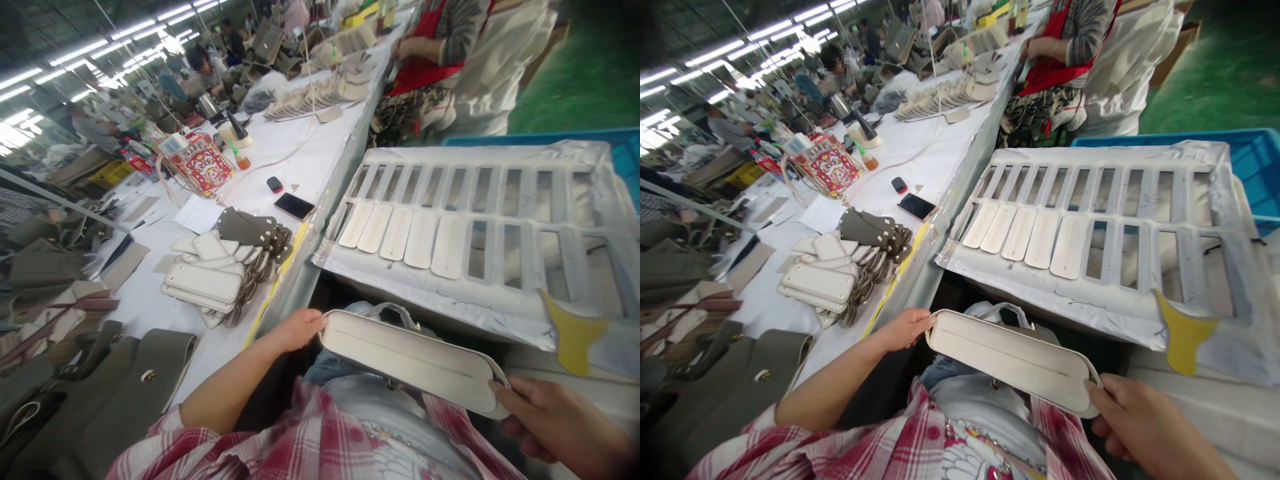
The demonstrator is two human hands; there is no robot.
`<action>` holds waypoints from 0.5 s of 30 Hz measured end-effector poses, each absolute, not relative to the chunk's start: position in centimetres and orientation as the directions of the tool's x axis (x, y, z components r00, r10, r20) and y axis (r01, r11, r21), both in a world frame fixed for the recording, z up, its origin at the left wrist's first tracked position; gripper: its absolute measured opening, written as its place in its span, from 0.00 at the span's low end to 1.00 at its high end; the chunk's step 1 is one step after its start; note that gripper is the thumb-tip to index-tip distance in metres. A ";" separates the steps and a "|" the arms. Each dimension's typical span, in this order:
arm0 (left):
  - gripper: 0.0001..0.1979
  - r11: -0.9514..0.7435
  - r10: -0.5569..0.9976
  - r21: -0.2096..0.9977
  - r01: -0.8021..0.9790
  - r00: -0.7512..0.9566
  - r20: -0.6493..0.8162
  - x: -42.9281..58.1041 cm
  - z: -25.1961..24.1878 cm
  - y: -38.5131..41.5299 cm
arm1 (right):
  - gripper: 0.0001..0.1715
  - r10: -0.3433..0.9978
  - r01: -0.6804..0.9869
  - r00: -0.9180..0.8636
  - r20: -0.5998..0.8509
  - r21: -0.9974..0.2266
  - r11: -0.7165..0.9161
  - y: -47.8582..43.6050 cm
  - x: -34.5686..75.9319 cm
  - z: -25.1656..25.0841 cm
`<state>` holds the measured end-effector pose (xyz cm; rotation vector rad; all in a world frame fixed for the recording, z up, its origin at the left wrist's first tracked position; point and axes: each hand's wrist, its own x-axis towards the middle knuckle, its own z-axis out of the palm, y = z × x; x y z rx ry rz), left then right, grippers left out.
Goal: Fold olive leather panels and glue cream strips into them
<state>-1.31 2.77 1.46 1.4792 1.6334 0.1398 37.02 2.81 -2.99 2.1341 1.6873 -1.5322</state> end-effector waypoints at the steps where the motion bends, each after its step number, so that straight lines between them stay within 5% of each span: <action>1: 0.18 0.243 0.848 0.578 0.779 0.119 -0.517 -1.2 1.8 3.0 | 0.20 0.681 0.728 -0.085 -0.727 -0.512 -0.456 2.9 37.0 -2.8; 6: 0.12 0.177 0.876 0.463 0.869 0.075 -0.476 0.2 3.1 4.2 | 0.22 0.633 0.752 -0.104 -0.767 -0.478 -0.455 3.3 36.7 -2.2; 10: 0.13 0.293 0.838 0.533 0.794 0.055 -0.542 0.6 2.2 4.2 | 0.22 0.657 0.751 -0.132 -0.742 -0.507 -0.422 3.2 36.8 -2.1; 15: 0.27 0.430 0.800 0.680 0.594 0.099 -0.592 0.1 0.8 3.0 | 0.23 0.648 0.737 -0.123 -0.752 -0.507 -0.448 3.2 37.1 -2.5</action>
